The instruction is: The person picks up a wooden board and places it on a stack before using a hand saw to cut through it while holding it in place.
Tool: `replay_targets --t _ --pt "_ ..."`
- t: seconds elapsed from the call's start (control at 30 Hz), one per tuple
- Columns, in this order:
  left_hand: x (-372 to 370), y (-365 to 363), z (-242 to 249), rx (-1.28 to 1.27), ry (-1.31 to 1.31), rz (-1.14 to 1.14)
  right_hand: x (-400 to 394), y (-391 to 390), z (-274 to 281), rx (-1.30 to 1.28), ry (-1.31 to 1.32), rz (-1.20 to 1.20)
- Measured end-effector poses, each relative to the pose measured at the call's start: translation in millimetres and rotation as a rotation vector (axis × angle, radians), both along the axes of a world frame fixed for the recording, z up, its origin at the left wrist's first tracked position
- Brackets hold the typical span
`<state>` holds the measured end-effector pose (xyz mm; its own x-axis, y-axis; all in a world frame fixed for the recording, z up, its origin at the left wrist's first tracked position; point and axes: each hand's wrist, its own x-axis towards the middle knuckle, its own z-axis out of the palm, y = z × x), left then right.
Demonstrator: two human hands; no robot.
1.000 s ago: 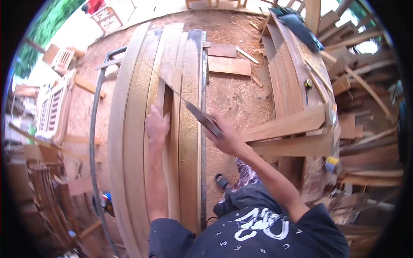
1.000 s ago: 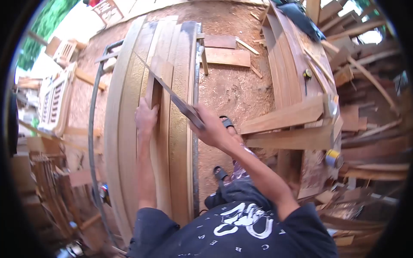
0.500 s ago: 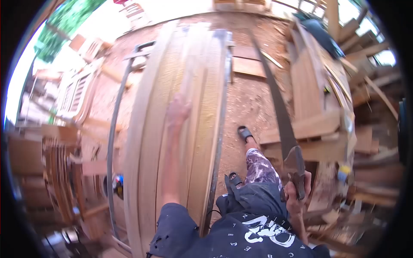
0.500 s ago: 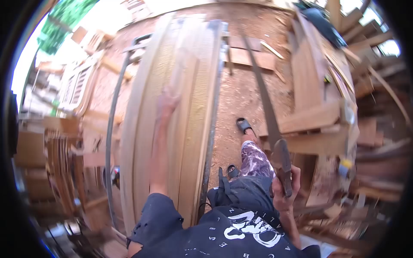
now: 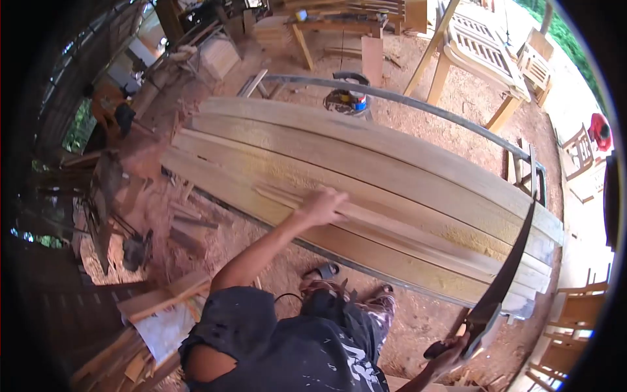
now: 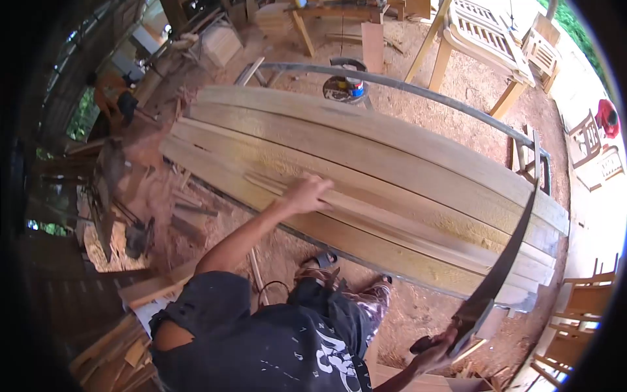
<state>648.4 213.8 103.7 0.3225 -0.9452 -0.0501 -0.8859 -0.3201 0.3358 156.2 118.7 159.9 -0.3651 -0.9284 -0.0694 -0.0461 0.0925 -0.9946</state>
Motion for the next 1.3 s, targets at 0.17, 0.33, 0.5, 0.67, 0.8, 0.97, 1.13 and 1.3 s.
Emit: replay_targets --t 0.17,0.33,0.5,0.67,0.8,0.97,1.13,1.3 --pt "13.0 97.8 9.8 -0.231 -0.284 0.359 14.8 -64.1 14.7 -0.215 0.052 0.462" --pt "50.9 171.2 -8.8 -0.552 -0.2 0.703 77.0 -53.7 66.9 -0.121 0.143 0.681" --pt "134.9 178.0 -41.1 -0.94 0.35 0.868 143.1 47.0 29.5 -0.252 -0.107 0.708" --pt "181.0 169.3 -104.8 -0.795 0.443 0.729 215.9 147.8 30.5 0.053 -0.156 0.99" --pt "172.1 158.5 -90.0 -0.918 0.723 0.784 261.7 191.6 -0.7 0.095 0.012 1.135" --pt "176.5 145.9 -107.4 -1.001 0.947 0.831 295.7 212.4 21.7 -0.133 0.215 1.283" --pt "170.0 139.5 -122.4 -1.187 0.765 0.803 306.2 213.3 42.2 -0.017 0.323 1.375" --pt "165.8 148.4 -109.6 -1.139 0.69 0.82 293.0 206.4 46.4 0.024 0.28 1.44"
